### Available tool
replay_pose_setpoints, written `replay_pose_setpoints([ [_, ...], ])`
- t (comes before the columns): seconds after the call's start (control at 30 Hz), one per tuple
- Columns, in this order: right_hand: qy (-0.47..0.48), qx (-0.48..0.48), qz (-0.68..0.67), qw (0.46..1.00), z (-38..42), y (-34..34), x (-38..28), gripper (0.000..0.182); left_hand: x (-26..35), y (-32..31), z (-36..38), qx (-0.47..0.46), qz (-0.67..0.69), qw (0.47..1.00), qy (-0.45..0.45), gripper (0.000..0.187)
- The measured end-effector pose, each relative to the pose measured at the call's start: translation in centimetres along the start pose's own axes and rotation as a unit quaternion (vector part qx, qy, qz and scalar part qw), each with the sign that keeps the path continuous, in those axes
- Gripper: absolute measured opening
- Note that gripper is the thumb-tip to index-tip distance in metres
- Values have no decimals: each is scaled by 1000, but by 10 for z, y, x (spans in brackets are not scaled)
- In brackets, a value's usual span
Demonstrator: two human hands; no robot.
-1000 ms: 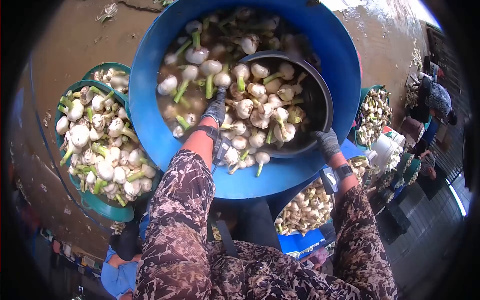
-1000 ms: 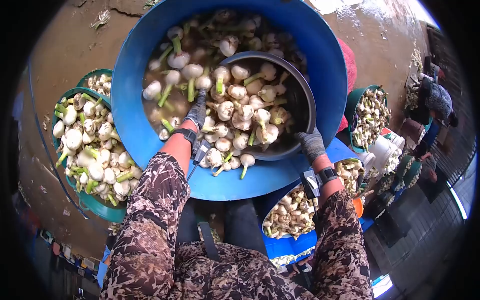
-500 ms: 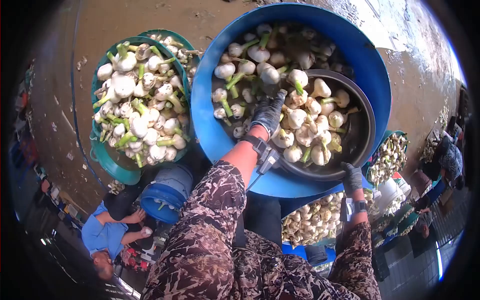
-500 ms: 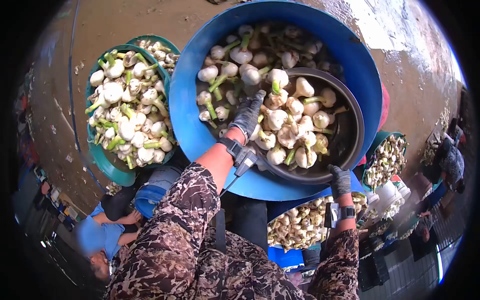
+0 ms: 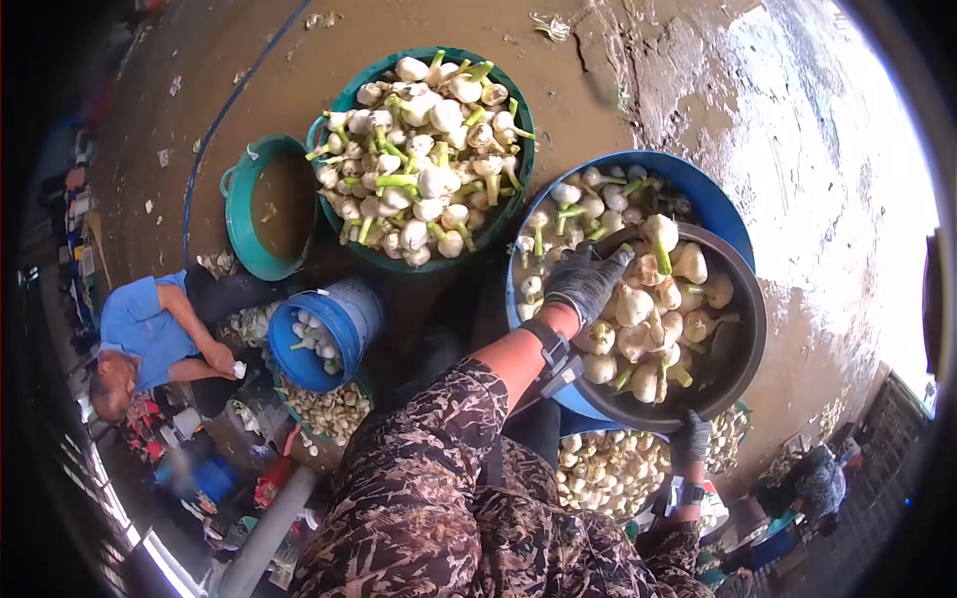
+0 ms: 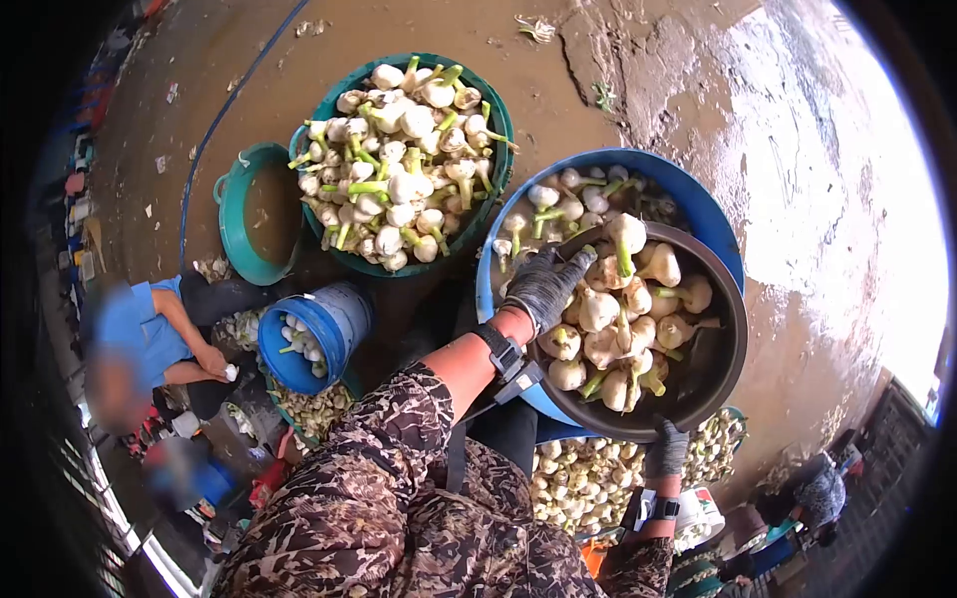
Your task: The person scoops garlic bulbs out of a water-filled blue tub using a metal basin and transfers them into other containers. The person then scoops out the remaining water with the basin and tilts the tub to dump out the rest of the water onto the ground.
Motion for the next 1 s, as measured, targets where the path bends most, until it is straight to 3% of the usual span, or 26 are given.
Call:
replay_pose_setpoints([
  [0.03,-27,-14,-43,999,10,-20,-15,35,-9,13,4,29,18,999,2,78],
  [0.07,-87,-2,-110,990,22,-35,-28,36,-20,21,4,33,27,999,-27,73],
  [0.1,-22,-43,-43,998,21,-45,-34,37,-32,29,4,36,35,997,-57,69],
  [0.13,49,-76,24,996,22,-55,-40,38,-31,57,17,34,121,992,9,60],
  [0.17,122,-99,81,984,24,-65,-46,38,-40,76,19,53,137,989,-26,58],
  [0.23,182,-114,123,969,48,-110,-76,38,-58,113,23,89,164,978,-97,52],
  [0.27,66,-122,55,989,59,-137,-86,37,-65,141,31,86,241,966,-19,51],
  [0.3,-53,-124,-12,991,72,-163,-87,37,-85,160,28,89,249,964,-17,51],
  [0.4,-42,-179,34,982,95,-242,-109,38,-115,245,48,130,160,978,19,47],
  [0.5,-25,-207,87,974,109,-324,-117,37,-192,309,31,171,225,959,13,50],
  [0.57,22,-225,126,966,118,-381,-122,31,-203,371,48,182,292,939,11,48],
  [0.6,28,-230,138,963,128,-414,-128,31,-249,386,33,250,288,924,-28,48],
  [0.63,17,-256,153,954,140,-450,-133,31,-286,397,19,240,367,899,-17,50],
  [0.73,3,-297,186,936,162,-550,-131,28,-335,475,16,283,387,878,-9,52],
  [0.8,0,-317,204,926,159,-606,-119,27,-407,485,-7,268,473,836,72,57],
  [0.87,69,-371,367,850,153,-662,-104,26,-470,503,-38,284,468,831,94,59],
  [0.9,14,-374,241,896,162,-689,-97,26,-497,514,-52,287,449,839,111,61],
  [0.93,19,-381,251,889,165,-714,-95,26,-513,527,-58,288,430,846,129,63],
  [1.0,-65,-395,210,892,170,-760,-80,29,-538,542,-62,293,418,847,150,65],
])
Point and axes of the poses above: each hand's wrist, its own z-axis away from the middle knuckle, its own y-axis out of the back of the hand, x = y × z, the point moved 8 cm from there along -z, towards the middle knuckle, and after that the axes turned 4 degrees about x, right-handed, at the moved point
